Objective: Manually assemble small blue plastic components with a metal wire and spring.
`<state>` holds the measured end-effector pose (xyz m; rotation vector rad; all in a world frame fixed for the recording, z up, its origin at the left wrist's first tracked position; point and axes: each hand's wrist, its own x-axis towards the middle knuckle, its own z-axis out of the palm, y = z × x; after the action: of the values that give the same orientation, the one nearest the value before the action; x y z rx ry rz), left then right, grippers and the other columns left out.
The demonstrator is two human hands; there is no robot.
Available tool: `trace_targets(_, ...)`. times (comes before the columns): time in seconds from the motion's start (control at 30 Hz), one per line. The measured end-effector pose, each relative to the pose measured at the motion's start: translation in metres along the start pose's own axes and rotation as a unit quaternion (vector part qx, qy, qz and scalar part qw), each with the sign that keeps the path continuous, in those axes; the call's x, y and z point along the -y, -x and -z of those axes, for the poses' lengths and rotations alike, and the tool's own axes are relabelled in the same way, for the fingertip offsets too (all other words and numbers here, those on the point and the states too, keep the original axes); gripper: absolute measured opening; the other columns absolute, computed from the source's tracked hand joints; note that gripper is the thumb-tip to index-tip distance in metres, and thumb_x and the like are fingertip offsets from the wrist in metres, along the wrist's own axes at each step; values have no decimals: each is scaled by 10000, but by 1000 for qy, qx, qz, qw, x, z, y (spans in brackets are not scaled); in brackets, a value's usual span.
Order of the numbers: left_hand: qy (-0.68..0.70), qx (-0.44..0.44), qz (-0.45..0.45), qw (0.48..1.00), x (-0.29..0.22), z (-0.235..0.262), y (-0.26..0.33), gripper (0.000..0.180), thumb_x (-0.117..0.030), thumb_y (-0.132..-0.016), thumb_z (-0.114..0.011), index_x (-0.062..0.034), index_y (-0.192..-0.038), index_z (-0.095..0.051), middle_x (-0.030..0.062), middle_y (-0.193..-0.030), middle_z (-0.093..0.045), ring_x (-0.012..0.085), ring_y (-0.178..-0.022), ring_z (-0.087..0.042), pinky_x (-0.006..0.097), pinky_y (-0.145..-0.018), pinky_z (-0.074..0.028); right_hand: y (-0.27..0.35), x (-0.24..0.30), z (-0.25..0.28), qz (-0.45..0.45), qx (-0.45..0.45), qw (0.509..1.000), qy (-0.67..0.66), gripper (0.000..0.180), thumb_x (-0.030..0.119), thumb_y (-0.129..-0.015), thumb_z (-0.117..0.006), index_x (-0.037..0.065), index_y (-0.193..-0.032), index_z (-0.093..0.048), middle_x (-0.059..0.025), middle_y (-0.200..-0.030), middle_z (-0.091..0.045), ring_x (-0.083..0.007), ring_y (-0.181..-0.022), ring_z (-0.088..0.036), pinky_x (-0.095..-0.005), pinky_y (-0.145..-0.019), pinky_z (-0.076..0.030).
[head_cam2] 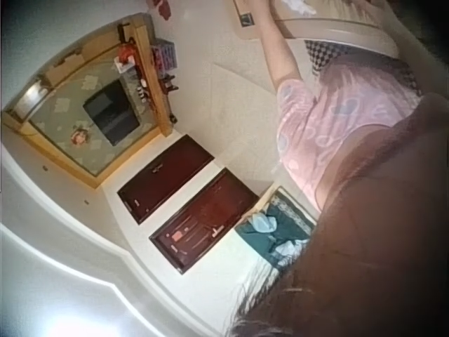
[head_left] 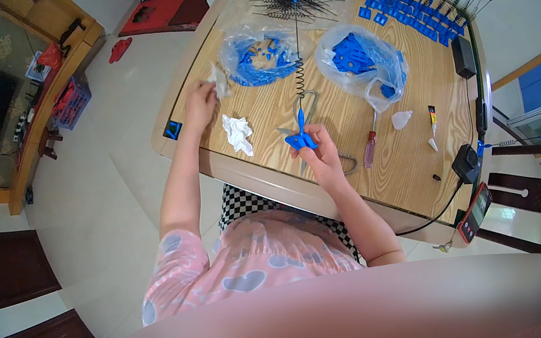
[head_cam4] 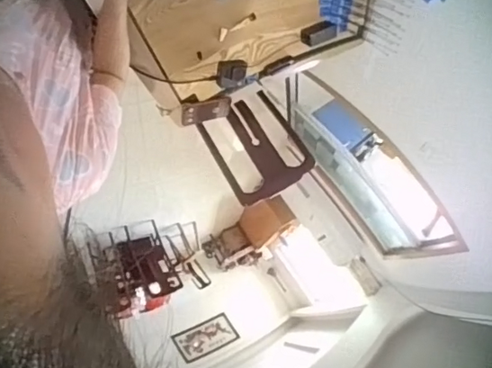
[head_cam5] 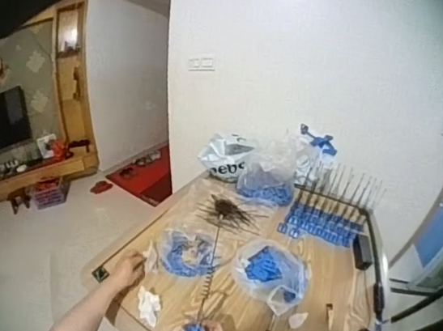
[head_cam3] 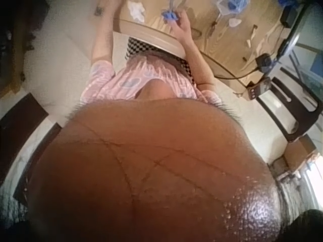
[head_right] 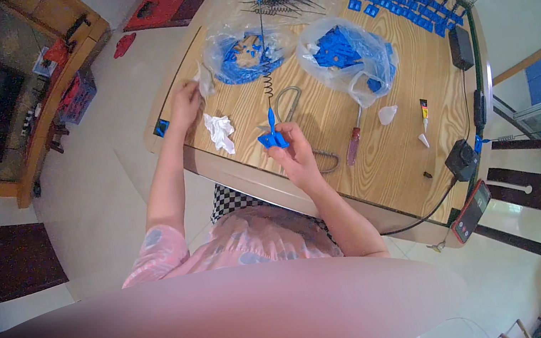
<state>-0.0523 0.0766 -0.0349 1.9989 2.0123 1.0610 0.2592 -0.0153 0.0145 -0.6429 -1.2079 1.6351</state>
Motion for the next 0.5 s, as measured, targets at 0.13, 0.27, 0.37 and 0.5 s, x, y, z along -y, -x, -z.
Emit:
trace_targets(0.13, 31, 14, -55, 998, -31, 20, 40, 196, -49, -744, -589, -62, -929, -652, 119, -905, -575, 306, -889, -522, 371, -797, -415, 0, -4, 2, -13, 16, 999, -28, 301, 0, -826, -530, 23, -1089, -387, -82, -1025, -513, -135, -903, -524, -284, -794, -449)
trace_targets(0.27, -39, -135, -54, 989, -57, 33, 53, 213, -70, -739, -610, -75, -946, -658, 98, -937, -586, 278, -916, -511, 371, -813, -398, 0, -4, 2, -20, 20, 999, -29, 304, 4, -826, -533, 20, -1092, -386, -78, -1011, -509, -137, -915, -523, -291, -811, -453)
trace_targets(0.37, -8, -168, -4, 986, -77, 35, 77, 226, -79, -739, -617, -68, -961, -653, 92, -946, -586, 270, -947, -498, 374, -827, -381, 0, 0, -3, -10, 10, 1000, -13, 298, 26, -823, -516, 35, -1091, -387, -84, -981, -520, -139, -859, -521, -291, -783, -437)
trace_targets(0.5, -112, -52, -60, 991, -119, 19, 108, 249, -68, -724, -624, -61, -973, -644, 90, -926, -586, 269, -928, -503, 367, -797, -384, -2, -4, -1, 4, 5, 1000, -9, 295, 49, -820, -501, 53, -1092, -387, -89, -959, -533, -141, -800, -521, -290, -752, -420)
